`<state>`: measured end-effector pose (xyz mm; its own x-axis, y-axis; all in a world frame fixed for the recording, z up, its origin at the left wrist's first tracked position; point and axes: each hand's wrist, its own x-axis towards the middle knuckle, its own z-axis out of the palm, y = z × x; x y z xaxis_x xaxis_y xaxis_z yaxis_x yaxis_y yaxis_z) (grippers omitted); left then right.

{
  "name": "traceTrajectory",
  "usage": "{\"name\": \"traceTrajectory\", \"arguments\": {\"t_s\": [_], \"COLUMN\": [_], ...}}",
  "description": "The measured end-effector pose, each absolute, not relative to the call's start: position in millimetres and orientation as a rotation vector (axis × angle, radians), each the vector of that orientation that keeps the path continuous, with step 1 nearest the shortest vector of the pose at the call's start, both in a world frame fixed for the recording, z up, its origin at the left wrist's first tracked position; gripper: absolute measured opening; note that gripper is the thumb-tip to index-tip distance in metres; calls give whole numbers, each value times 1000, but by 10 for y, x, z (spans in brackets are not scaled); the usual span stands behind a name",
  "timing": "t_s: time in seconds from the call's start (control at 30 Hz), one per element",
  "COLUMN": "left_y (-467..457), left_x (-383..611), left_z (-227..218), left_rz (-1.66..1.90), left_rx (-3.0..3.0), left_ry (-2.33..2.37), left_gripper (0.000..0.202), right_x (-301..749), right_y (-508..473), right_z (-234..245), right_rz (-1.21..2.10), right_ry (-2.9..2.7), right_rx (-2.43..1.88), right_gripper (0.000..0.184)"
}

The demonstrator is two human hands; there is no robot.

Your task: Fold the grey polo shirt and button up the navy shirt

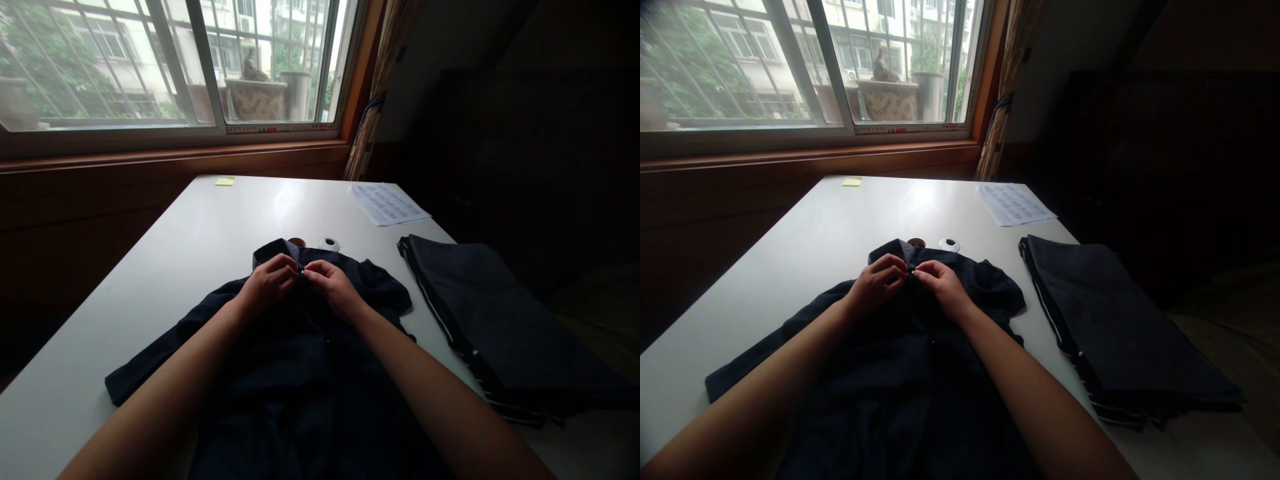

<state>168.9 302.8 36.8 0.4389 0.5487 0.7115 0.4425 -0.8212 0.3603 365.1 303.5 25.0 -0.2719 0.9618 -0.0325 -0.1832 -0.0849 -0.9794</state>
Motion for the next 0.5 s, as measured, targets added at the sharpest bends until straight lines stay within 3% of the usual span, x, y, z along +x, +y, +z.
{"name": "traceTrajectory", "arguments": {"t_s": [0.5], "left_y": [3045], "left_x": [1738], "left_z": [404], "left_rz": [1306], "left_rx": [2284], "left_ry": [942], "left_gripper": [8], "right_x": [3659], "right_y": [3057], "right_z": [193], "right_rz": [1437], "right_ry": [-1203], "right_rx": [-964], "right_gripper": [29]}}
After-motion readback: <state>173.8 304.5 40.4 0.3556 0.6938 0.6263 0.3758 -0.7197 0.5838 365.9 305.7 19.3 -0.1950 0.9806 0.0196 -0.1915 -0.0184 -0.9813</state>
